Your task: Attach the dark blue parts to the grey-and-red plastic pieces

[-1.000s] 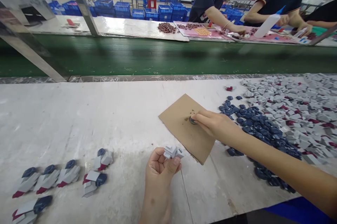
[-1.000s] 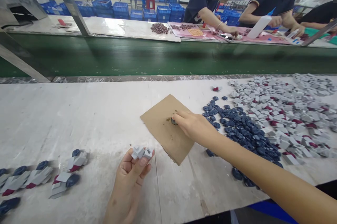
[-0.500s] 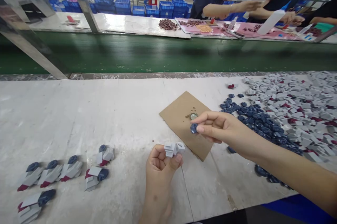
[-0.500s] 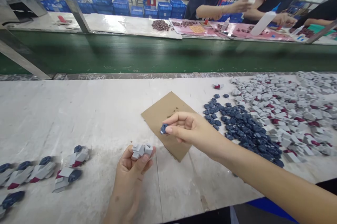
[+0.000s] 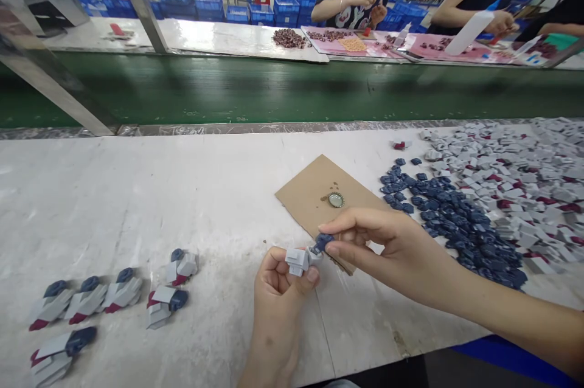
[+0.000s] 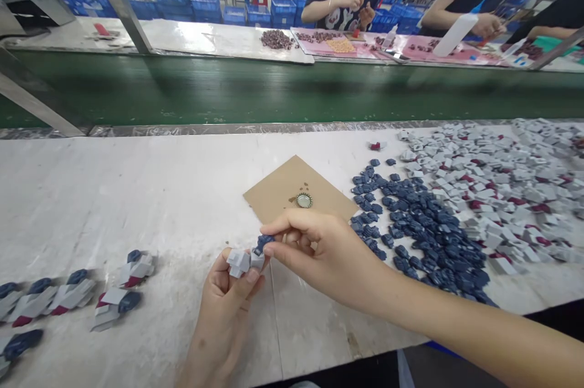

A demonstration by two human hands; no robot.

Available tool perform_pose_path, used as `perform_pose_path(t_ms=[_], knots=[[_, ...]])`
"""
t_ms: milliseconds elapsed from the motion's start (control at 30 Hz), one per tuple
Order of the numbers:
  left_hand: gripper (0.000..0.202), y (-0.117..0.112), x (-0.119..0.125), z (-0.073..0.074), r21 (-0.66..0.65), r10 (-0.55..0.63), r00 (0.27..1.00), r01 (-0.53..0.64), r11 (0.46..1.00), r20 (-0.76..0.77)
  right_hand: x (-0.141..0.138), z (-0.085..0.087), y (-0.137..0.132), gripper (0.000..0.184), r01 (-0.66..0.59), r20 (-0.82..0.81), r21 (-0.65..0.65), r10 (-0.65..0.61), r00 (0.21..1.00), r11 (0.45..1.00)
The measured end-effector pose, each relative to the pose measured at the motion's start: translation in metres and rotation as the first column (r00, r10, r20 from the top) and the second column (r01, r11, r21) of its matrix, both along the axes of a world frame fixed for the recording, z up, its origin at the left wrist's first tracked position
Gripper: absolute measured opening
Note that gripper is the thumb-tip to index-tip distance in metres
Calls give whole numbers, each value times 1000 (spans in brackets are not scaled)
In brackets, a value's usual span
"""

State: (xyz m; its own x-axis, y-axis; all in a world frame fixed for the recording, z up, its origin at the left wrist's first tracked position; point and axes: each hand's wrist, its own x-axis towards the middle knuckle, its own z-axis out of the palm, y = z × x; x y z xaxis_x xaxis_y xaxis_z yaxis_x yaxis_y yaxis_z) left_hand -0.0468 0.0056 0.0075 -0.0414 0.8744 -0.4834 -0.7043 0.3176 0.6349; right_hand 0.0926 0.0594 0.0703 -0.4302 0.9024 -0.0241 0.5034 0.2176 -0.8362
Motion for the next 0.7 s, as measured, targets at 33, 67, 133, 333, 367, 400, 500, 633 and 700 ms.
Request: perform_pose_path(t_ms=[33, 67, 133, 333, 367, 400, 500, 633, 700], knots=[[21, 0, 0, 0, 3, 2, 1000, -2, 1000, 2, 0, 0, 0, 15, -11, 5, 8, 11, 1000, 1000], [21, 0, 0, 1, 5, 4, 1000, -4, 1000, 7, 0, 0, 0, 15, -21, 13, 19, 21, 1000, 1000], [23, 0, 1, 2, 7, 16, 1000, -16, 1000, 15, 0, 0, 0, 14, -36, 38, 63, 34, 999, 997], [23, 0, 3, 4, -12, 46, 999, -46, 999, -30, 0, 2, -1, 12, -112, 167, 213, 77, 983, 971], [23, 0, 3, 4, -4, 52, 997, -52, 999, -49, 1, 3, -2, 11, -140, 188, 221, 99, 977, 965], [21, -1, 4, 4, 12, 62, 996, -61, 998, -68, 1, 4, -2, 11, -168, 202, 225, 123, 972, 960], [19, -2, 6, 4, 64, 98, 989, -91, 994, -115, 0, 3, -3, 9, -189, 183, 204, 153, 971, 960], [20, -4, 7, 2, 61, 117, 982, -109, 992, -147, -2, -12, -7, 8, -87, 56, 154, 79, 995, 984], [22, -4, 6, 1, 49, 114, 983, -108, 993, -143, -3, -20, -9, 9, -40, 5, 121, 40, 999, 992]])
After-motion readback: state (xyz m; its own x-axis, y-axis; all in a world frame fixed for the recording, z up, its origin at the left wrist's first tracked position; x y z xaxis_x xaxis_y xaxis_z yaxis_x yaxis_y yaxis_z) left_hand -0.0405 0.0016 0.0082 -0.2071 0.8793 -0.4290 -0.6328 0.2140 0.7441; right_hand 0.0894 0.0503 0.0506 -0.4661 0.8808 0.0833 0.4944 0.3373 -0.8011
